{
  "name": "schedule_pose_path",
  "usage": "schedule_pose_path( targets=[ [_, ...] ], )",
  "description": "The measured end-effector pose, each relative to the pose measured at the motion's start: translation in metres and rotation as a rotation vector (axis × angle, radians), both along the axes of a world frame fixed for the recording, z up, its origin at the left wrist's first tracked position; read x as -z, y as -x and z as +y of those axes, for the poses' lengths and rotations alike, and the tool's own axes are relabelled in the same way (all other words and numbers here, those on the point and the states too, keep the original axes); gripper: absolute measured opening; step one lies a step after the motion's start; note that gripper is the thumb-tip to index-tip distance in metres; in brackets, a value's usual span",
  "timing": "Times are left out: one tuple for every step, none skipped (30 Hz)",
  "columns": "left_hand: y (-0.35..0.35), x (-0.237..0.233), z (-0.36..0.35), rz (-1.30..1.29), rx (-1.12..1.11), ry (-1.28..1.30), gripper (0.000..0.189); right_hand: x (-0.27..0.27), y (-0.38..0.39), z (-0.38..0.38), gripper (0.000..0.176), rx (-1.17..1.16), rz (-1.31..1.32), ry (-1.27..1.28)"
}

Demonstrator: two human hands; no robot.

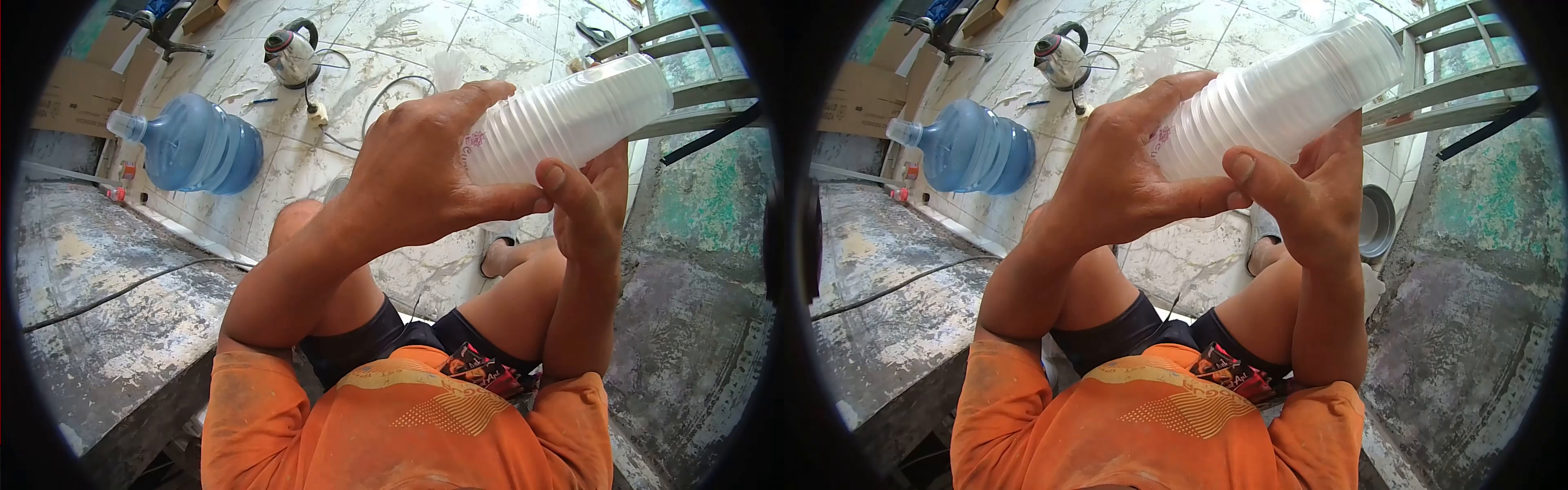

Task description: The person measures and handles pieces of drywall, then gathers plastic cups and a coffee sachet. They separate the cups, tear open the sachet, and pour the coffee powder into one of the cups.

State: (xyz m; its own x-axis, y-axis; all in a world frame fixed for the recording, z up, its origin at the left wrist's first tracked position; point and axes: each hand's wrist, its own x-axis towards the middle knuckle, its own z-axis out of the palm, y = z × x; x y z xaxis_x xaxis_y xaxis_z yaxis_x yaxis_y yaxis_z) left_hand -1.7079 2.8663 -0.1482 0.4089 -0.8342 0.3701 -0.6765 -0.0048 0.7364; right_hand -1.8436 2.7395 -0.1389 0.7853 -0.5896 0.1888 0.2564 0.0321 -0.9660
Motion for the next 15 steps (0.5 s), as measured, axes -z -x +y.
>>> schedule_pose_path(
  targets=[
    [-0.0001, 0.0001, 0.0004, 0.0, -0.001, 0.001, 0.081, 0.0004, -0.0008, 0.0002, 0.075, -0.001, 0.0, 0.001],
    [0.0, 0.0002, 0.0009, -0.005, -0.006, 0.007, 0.082, 0.0012, -0.0016, 0.0005, 0.075, 0.009, -0.019, 0.009],
    [0.0001, 0.0004, 0.0015, -0.01, -0.012, 0.012, 0.083, 0.002, -0.0019, 0.0008, 0.074, 0.018, -0.037, 0.016],
    [-0.0002, 0.0004, 0.0018, -0.01, -0.012, 0.012, 0.083, 0.0025, -0.0018, 0.001, 0.074, 0.018, -0.037, 0.015],
    [-0.0005, 0.0001, 0.002, -0.015, -0.013, 0.014, 0.083, 0.003, -0.0014, 0.001, 0.074, 0.023, -0.035, 0.028],
    [-0.0008, -0.0002, 0.0022, -0.021, -0.013, 0.016, 0.083, 0.0033, -0.0012, 0.0011, 0.073, 0.029, -0.032, 0.041],
    [-0.0011, -0.0004, 0.0024, -0.02, -0.013, 0.015, 0.083, 0.0035, -0.0013, 0.0013, 0.073, 0.029, -0.031, 0.04],
    [-0.0011, -0.0005, 0.0029, -0.019, -0.009, 0.021, 0.081, 0.0037, -0.0012, 0.0015, 0.072, 0.038, -0.04, 0.031],
    [-0.0012, -0.0008, 0.0033, -0.019, -0.005, 0.028, 0.08, 0.0038, -0.0011, 0.0017, 0.071, 0.048, -0.049, 0.024],
    [-0.0012, -0.0016, 0.0037, -0.018, -0.005, 0.027, 0.08, 0.0037, -0.0007, 0.0017, 0.071, 0.048, -0.048, 0.023],
    [-0.0011, -0.0025, 0.0042, -0.007, -0.003, 0.015, 0.08, 0.0035, 0.0001, 0.0017, 0.069, 0.045, -0.044, 0.02],
    [-0.0008, -0.0027, 0.0046, 0.004, -0.001, 0.003, 0.081, 0.0032, 0.0007, 0.0018, 0.068, 0.043, -0.041, 0.017],
    [-0.0006, -0.0024, 0.0047, 0.005, -0.001, 0.003, 0.081, 0.0026, 0.001, 0.0021, 0.068, 0.043, -0.04, 0.017],
    [-0.0003, -0.0019, 0.0048, 0.041, 0.008, 0.001, 0.081, 0.0021, 0.0011, 0.0026, 0.068, 0.048, -0.044, 0.012],
    [0.0, -0.0014, 0.005, 0.078, 0.016, -0.001, 0.082, 0.0021, 0.0013, 0.003, 0.067, 0.053, -0.048, 0.007]
  ],
)
